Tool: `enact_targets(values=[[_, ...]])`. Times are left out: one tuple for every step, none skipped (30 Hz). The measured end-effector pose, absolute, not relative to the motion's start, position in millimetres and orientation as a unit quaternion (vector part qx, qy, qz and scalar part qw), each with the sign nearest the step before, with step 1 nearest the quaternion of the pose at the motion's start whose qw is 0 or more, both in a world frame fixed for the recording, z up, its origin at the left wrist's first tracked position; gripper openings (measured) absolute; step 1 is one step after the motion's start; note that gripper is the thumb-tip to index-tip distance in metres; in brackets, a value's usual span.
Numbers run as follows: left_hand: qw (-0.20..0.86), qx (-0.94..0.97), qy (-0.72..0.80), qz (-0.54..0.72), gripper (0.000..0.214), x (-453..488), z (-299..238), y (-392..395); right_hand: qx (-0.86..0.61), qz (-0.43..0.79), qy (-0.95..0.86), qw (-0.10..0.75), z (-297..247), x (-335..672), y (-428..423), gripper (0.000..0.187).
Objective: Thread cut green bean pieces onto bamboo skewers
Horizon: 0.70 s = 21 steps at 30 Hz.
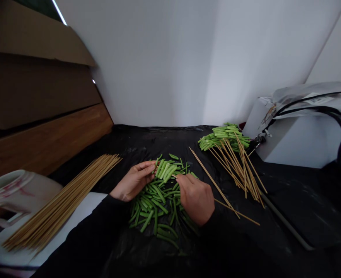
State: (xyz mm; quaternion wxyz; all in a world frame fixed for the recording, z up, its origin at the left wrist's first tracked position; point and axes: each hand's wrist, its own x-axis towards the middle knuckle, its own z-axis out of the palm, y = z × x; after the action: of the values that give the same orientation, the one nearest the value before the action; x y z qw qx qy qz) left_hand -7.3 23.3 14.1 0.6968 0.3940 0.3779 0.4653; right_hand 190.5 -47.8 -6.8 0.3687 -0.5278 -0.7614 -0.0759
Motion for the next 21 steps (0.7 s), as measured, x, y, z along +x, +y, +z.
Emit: enact_targets(values=[[0.703, 0.386, 0.375, 0.466, 0.023, -7.3, 13.9, 23.4, -0.527, -0.073, -0.762, 0.368, -6.9, 190.4, -47.8, 0.025], [0.705, 0.379, 0.375, 0.468, 0.022, -7.1, 13.5, 23.3, -0.526, -0.071, -0.764, 0.368, -7.2, 190.4, -47.8, 0.025], [0.704, 0.374, 0.376, 0.473, 0.021, -6.8, 13.0, 23.2, -0.525, -0.070, -0.765, 0.367, -7.6, 190.3, -47.9, 0.025], [0.701, 0.372, 0.378, 0.477, 0.020, -6.4, 12.3, 23.1, -0.524, -0.069, -0.766, 0.366, -8.1, 190.1, -48.0, 0.026], [0.698, 0.372, 0.378, 0.481, 0.020, -5.9, 11.5, 23.0, -0.524, -0.069, -0.766, 0.366, -8.7, 189.9, -48.0, 0.026], [0.697, 0.374, 0.377, 0.482, 0.021, -5.3, 10.6, 22.9, -0.525, -0.070, -0.766, 0.366, -9.3, 189.6, -48.1, 0.026], [0.696, 0.376, 0.376, 0.483, 0.021, -4.8, 9.9, 22.8, -0.526, -0.072, -0.765, 0.365, -9.9, 189.4, -48.2, 0.026], [0.696, 0.378, 0.375, 0.482, 0.022, -4.2, 9.2, 22.6, -0.527, -0.074, -0.764, 0.365, -10.4, 189.1, -48.4, 0.026], [0.696, 0.379, 0.374, 0.481, 0.022, -3.6, 8.7, 22.4, -0.527, -0.076, -0.764, 0.365, -10.8, 188.8, -48.5, 0.026], [0.697, 0.380, 0.373, 0.481, 0.022, -3.1, 8.5, 22.2, -0.528, -0.077, -0.764, 0.363, -11.0, 188.5, -48.7, 0.026], [0.697, 0.381, 0.372, 0.481, 0.022, -2.7, 8.5, 21.9, -0.528, -0.078, -0.764, 0.362, -11.1, 188.2, -48.9, 0.025], [0.697, 0.382, 0.371, 0.481, 0.022, -2.3, 8.6, 21.6, -0.529, -0.078, -0.764, 0.360, -11.0, 187.9, -49.1, 0.025], [0.697, 0.384, 0.370, 0.480, 0.022, -1.9, 8.9, 21.3, -0.531, -0.077, -0.764, 0.358, -10.9, 187.6, -49.3, 0.025], [0.696, 0.386, 0.370, 0.479, 0.022, -1.7, 9.1, 20.9, -0.533, -0.077, -0.764, 0.355, -10.6, 187.2, -49.5, 0.026], [0.695, 0.389, 0.372, 0.477, 0.022, -1.4, 9.2, 20.6, -0.534, -0.076, -0.764, 0.354, -10.4, 186.9, -49.6, 0.026], [0.693, 0.391, 0.374, 0.477, 0.022, -1.2, 9.2, 20.4, -0.536, -0.076, -0.763, 0.353, -10.2, 186.6, -49.7, 0.026], [0.690, 0.393, 0.377, 0.477, 0.023, -0.9, 9.0, 20.2, -0.536, -0.076, -0.763, 0.353, -10.0, 186.4, -49.7, 0.025], [0.687, 0.396, 0.380, 0.477, 0.023, -0.6, 8.6, 20.0, -0.536, -0.076, -0.762, 0.354, -10.0, 186.1, -49.8, 0.025], [0.685, 0.398, 0.382, 0.476, 0.023, -0.2, 8.0, 19.9, -0.536, -0.077, -0.762, 0.357, -9.9, 186.0, -49.8, 0.025], [0.683, 0.401, 0.382, 0.476, 0.024, 0.2, 7.5, 19.8, -0.535, -0.078, -0.761, 0.359, -10.0, 185.8, -49.8, 0.025], [0.681, 0.404, 0.382, 0.477, 0.024, 0.7, 6.9, 19.8, -0.534, -0.079, -0.760, 0.361, -10.0, 185.7, -49.8, 0.024]])
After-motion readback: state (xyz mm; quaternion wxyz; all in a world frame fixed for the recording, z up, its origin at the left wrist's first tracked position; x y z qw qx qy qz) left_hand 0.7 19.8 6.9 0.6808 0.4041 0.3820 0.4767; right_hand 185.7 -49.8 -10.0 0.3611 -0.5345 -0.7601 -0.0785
